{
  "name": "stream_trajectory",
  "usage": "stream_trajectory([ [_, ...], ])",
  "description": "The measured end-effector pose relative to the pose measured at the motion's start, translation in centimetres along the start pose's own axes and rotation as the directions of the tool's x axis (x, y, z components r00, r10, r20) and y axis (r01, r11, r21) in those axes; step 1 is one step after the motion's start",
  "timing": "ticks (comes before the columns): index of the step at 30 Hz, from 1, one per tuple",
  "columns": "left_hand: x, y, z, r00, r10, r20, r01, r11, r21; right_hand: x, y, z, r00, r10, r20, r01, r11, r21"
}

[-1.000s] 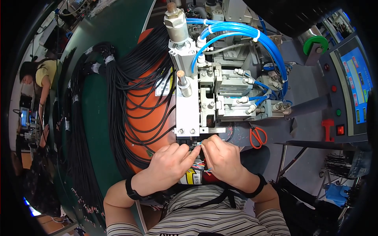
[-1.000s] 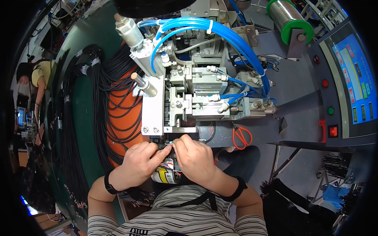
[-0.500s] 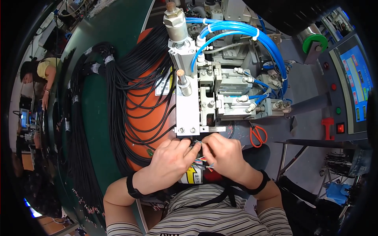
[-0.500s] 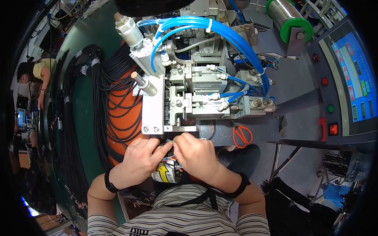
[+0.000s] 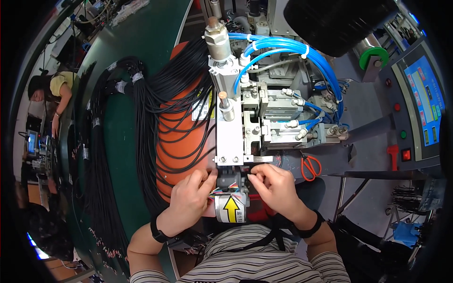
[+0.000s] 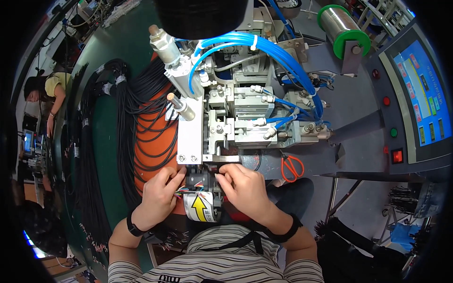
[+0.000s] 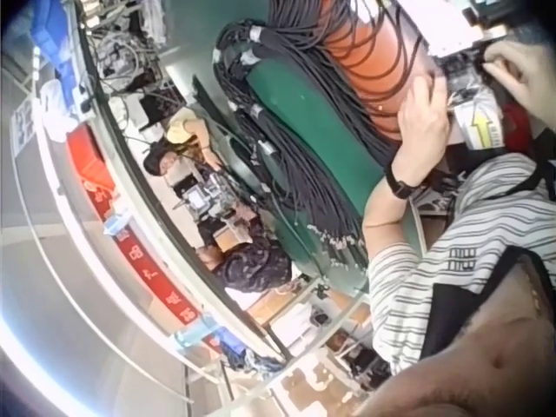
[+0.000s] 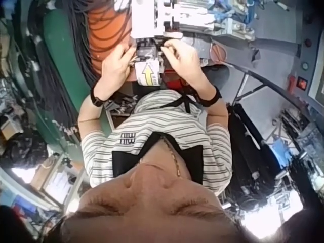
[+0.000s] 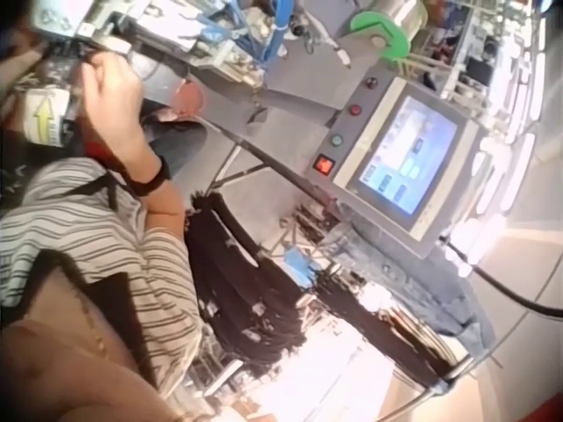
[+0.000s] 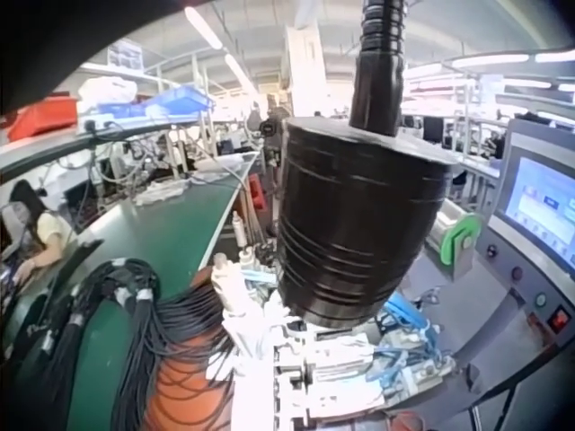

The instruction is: The person operates a control panel, inserts wires into a machine by hand, and then gathers the processed cables into a bundle.

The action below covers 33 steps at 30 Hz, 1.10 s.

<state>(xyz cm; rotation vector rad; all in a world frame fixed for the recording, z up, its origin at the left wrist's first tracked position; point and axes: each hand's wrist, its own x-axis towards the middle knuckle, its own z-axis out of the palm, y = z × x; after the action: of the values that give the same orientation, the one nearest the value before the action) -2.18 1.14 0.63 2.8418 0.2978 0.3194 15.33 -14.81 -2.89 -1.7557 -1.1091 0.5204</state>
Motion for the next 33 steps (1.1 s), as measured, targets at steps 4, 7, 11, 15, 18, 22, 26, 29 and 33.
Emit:
stream_trajectory([
  [4, 0.6, 0.1, 0.1, 1.0, -0.025, 0.003, 0.026, 0.99, -0.14, 0.1, -1.2, -0.2, 0.996, -0.093, 0.014, 0.091, 0.987, 0.13],
  [7, 1.1, 0.4, -0.4, 1.0, 0.012, -0.002, -0.012, 0.955, -0.297, 0.2, -1.4, 0.2, 0.973, -0.228, 0.016, 0.214, 0.931, 0.295],
  [11, 1.3, 0.9, -0.3, 0.999, 0.034, -0.032, -0.044, 0.89, -0.453, -0.3, -0.7, 0.7, 0.998, -0.057, -0.003, 0.053, 0.915, 0.401],
  [15, 1.9, 0.8, 0.3, 0.995, 0.026, -0.099, -0.067, 0.899, -0.432, -0.7, -1.4, 1.7, 0.964, 0.259, 0.053, -0.172, 0.461, 0.871],
  [18, 2.2, 0.5, 0.7, 0.992, 0.021, -0.125, -0.083, 0.853, -0.515, -0.9, -1.3, 2.0, 0.99, 0.04, -0.137, 0.046, 0.818, 0.573],
  [22, 1.4, 0.4, 0.8, 0.986, -0.148, 0.081, 0.159, 0.662, -0.733, -0.9, -0.5, 1.3, 0.994, 0.107, 0.015, -0.079, 0.622, 0.779],
  [26, 2.0, 0.2, 0.1, 0.971, -0.072, 0.226, 0.235, 0.437, -0.868, 0.3, 0.2, 0.7, 0.918, 0.14, 0.372, -0.397, 0.265, 0.879],
  [29, 2.0, -0.3, -0.1, 0.951, -0.012, 0.309, 0.285, 0.429, -0.858, 0.6, -0.6, 0.3, 0.962, 0.027, 0.271, -0.248, 0.499, 0.831],
  [33, 1.9, -0.5, 0.1, 0.936, 0.015, 0.352, 0.309, 0.442, -0.842, 0.2, -0.7, 0.8, 0.973, -0.227, -0.033, 0.215, 0.856, 0.471],
])
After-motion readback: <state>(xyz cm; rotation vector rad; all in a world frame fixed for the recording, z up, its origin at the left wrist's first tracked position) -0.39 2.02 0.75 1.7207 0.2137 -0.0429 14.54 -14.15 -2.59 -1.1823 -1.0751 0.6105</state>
